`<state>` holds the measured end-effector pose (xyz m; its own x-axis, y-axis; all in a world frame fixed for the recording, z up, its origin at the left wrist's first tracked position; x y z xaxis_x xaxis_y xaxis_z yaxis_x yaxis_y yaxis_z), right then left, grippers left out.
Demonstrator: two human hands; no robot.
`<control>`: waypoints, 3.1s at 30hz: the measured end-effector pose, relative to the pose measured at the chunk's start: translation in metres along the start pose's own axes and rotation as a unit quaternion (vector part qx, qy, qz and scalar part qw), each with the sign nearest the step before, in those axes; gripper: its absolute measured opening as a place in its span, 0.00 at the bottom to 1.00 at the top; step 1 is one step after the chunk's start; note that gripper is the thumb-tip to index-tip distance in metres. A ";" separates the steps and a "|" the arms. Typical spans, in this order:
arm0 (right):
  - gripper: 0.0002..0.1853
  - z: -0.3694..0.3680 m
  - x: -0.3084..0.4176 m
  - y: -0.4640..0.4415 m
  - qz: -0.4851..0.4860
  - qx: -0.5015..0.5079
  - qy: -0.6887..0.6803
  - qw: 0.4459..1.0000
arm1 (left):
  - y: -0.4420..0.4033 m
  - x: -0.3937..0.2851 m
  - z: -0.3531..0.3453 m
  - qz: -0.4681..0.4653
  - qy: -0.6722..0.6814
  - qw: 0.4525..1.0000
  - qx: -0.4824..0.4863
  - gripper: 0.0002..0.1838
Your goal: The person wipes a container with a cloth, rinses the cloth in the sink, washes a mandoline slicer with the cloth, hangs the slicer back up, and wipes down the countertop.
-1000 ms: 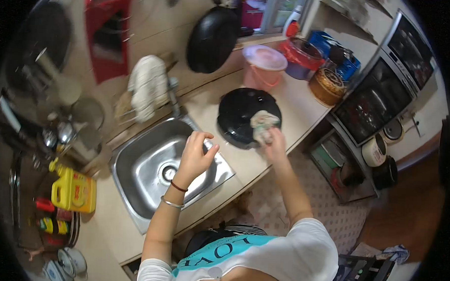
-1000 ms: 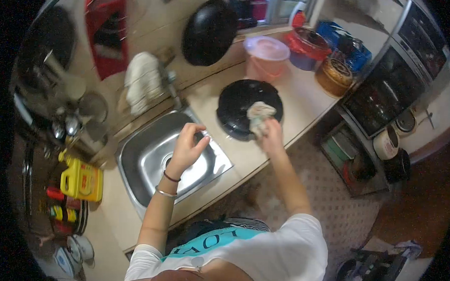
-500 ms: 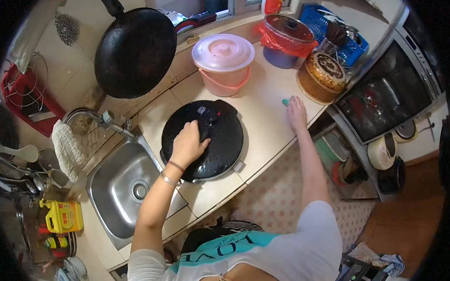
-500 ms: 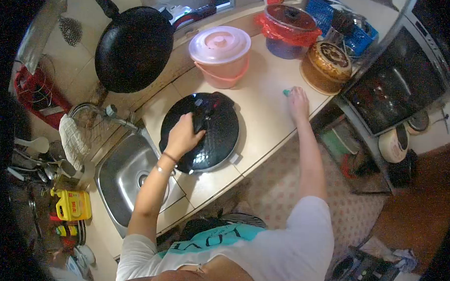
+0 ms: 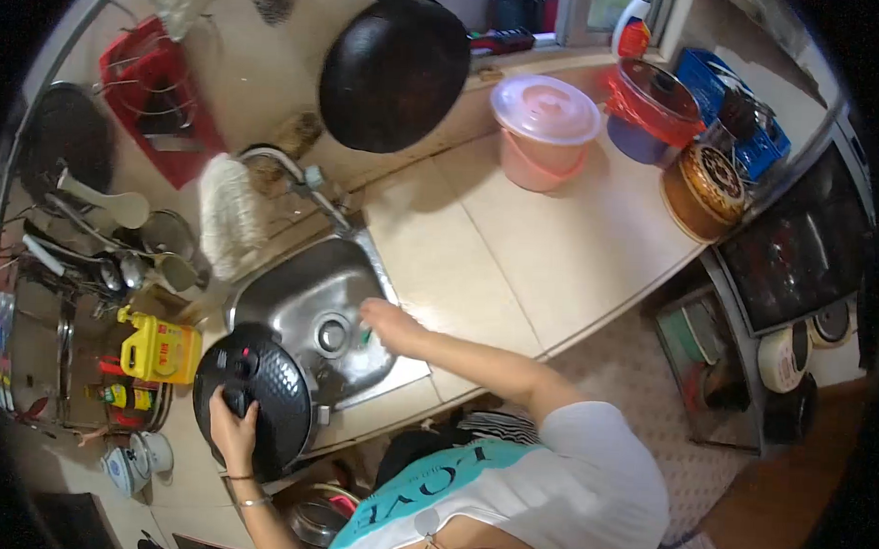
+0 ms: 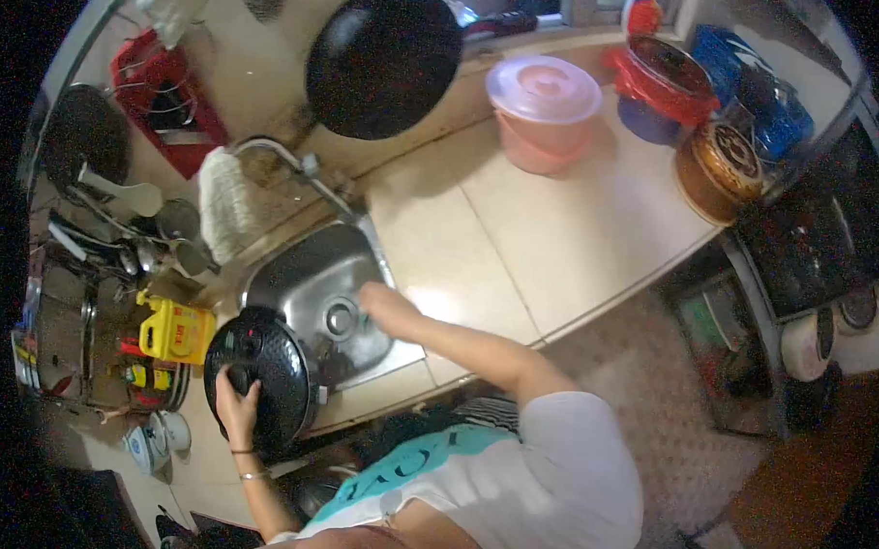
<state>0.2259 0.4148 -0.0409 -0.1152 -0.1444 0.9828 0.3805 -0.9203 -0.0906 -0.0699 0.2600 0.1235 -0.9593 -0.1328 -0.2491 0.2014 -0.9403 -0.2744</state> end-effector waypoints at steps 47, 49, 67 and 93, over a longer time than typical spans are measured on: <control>0.13 0.065 0.006 -0.059 -0.069 -0.085 0.115 0.987 | 0.072 0.043 -0.073 -0.048 0.060 0.996 -0.047 0.14; 0.13 0.138 -0.016 -0.036 -0.084 -0.141 -0.024 0.986 | 0.082 0.057 -0.086 0.017 0.098 0.992 -0.072 0.14; 0.16 -0.169 0.016 0.031 0.164 0.431 0.242 0.854 | 0.097 0.082 -0.098 0.136 0.123 0.964 -0.194 0.12; 0.13 0.086 -0.015 -0.106 0.151 -0.105 0.396 0.899 | 0.094 0.075 -0.091 0.112 0.096 0.970 -0.193 0.09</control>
<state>0.2666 0.5457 -0.0324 -0.6855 -0.5365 0.4922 0.3322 -0.8320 -0.4443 -0.1046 0.1898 -0.0054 -0.8359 -0.2255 -0.5004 0.4956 -0.7020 -0.5115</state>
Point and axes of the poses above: each hand's wrist, its own y-axis away from the middle knuckle, its own z-axis out of the back of the hand, x = y × z, the point moved 7 cm from there along -y, towards the middle knuckle
